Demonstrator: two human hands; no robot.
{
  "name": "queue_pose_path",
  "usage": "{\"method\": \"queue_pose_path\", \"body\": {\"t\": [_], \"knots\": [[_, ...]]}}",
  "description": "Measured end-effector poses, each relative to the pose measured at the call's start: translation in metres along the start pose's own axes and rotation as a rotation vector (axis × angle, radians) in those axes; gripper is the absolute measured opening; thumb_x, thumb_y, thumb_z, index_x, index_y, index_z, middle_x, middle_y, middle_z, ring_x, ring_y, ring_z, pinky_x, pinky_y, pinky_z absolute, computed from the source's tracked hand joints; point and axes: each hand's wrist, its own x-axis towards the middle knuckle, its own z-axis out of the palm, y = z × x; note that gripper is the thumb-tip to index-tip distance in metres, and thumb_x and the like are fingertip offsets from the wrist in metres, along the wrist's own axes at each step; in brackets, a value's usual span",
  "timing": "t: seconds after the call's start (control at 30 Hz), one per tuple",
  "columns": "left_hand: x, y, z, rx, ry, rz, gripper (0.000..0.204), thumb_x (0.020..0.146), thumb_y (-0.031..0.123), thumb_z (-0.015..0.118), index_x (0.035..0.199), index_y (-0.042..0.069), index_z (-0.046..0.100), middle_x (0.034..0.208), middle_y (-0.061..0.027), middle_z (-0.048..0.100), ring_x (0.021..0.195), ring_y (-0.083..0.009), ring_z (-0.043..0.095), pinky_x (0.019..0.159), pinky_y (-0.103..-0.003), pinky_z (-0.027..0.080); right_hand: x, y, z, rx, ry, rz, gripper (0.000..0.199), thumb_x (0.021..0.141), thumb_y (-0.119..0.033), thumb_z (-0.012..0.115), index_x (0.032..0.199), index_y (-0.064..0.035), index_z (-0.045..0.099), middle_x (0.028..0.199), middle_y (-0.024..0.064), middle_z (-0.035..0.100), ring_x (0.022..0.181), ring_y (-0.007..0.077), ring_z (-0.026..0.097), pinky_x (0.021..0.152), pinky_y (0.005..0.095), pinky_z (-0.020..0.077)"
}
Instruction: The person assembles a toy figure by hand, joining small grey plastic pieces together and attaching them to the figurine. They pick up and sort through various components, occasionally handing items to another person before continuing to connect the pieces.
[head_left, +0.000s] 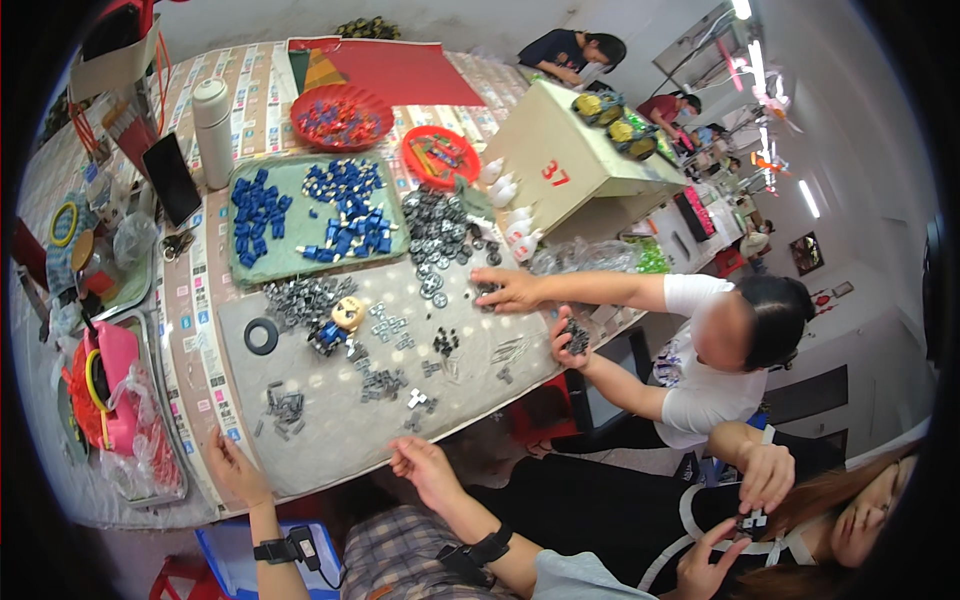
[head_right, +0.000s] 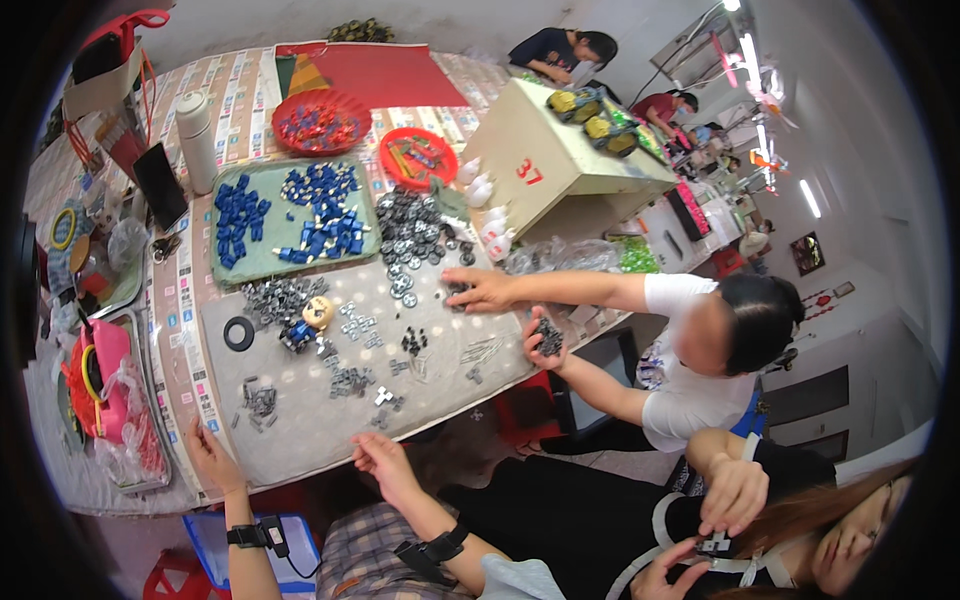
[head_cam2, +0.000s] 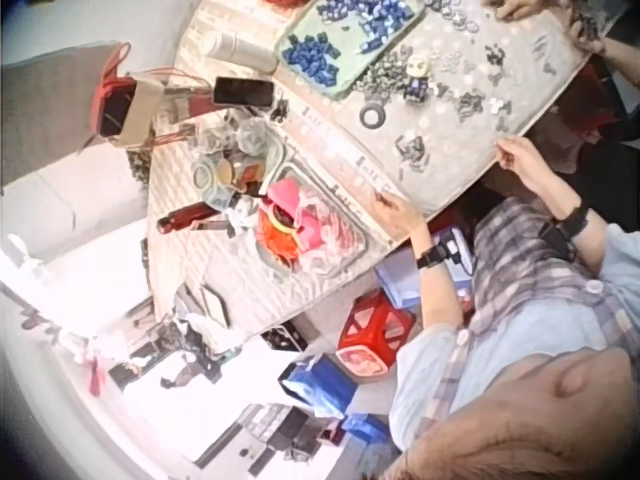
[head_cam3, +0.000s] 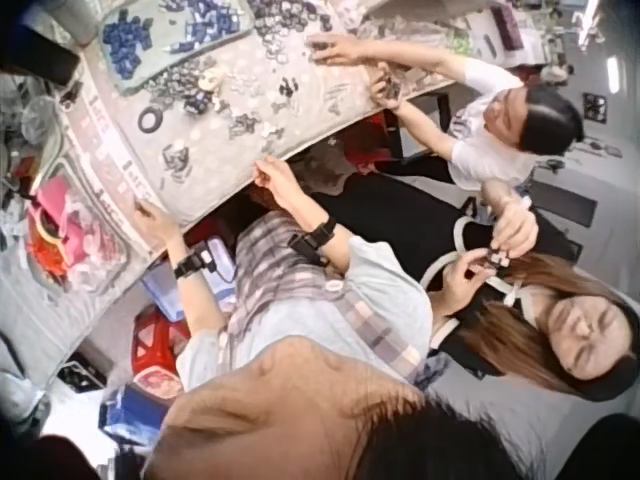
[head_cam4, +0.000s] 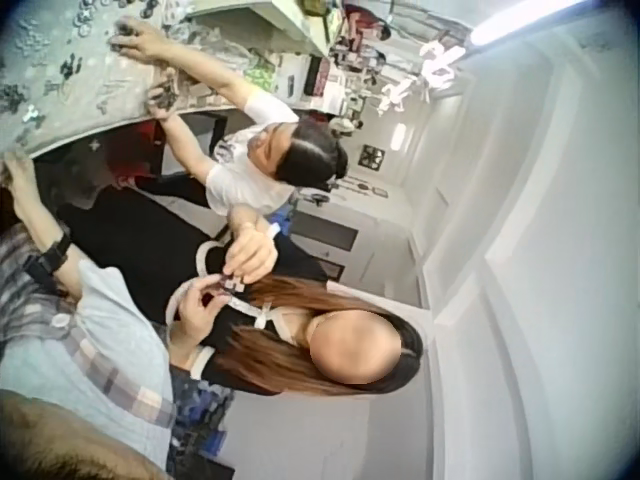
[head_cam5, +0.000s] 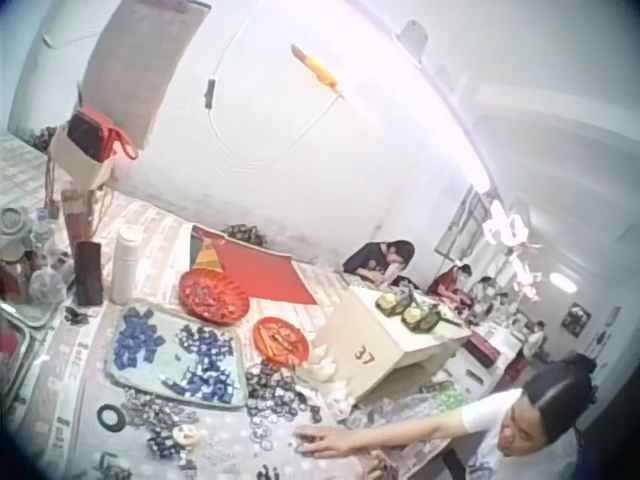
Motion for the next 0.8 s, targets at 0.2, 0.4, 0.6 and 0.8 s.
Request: {"method": "queue_pose_path", "body": {"t": [0.2,0.4,0.6,0.8], "knots": [[0.001,-0.011,-0.006,0.01,-0.027,-0.004,0.026,0.091,0.009,0.042,0.113,-0.002,0.049,0.1,-0.0092,0.053,0.088,-0.0144,0.05,0.078,-0.025,0.04,-0.005,-0.002,-0.041,-0.087,0.142,-0.083,0.019,0.088,-0.02,0.049,0.092,-0.0032,0.057,0.072,-0.0006,0.056,0.062,0.006,0.051,0.059,0.018,0.0411],[0.004,-0.022,-0.002,0.027,-0.052,0.066,0.026,0.091,0.011,0.042,0.113,-0.002,0.048,0.101,-0.0089,0.053,0.086,-0.014,0.05,0.078,-0.025,0.04,-0.022,0.021,-0.101,-0.165,0.344,-0.105,0.017,0.088,-0.02,0.049,0.091,-0.0055,0.058,0.069,-0.0017,0.056,0.061,0.0042,0.05,0.057,0.0172,0.0404],[0.005,-0.019,-0.002,0.016,-0.072,0.083,0.03,0.092,0.014,0.04,0.116,-0.002,0.046,0.106,-0.0107,0.051,0.094,-0.0158,0.048,0.085,-0.026,0.037,-0.04,0.056,-0.155,-0.105,0.493,-0.055,0.014,0.087,-0.018,0.05,0.088,-0.0068,0.059,0.067,-0.0016,0.055,0.057,0.0041,0.049,0.055,0.0165,0.0395],[0.007,-0.025,-0.004,0.019,-0.07,0.044,0.031,0.093,0.015,0.04,0.118,-0.002,0.045,0.109,-0.0108,0.05,0.096,-0.016,0.048,0.087,-0.026,0.036,-0.034,0.053,-0.192,-0.044,0.607,-0.078,0.014,0.087,-0.016,0.05,0.088,-0.007,0.06,0.067,-0.0012,0.056,0.057,0.0048,0.05,0.054,0.017,0.0405]]}}
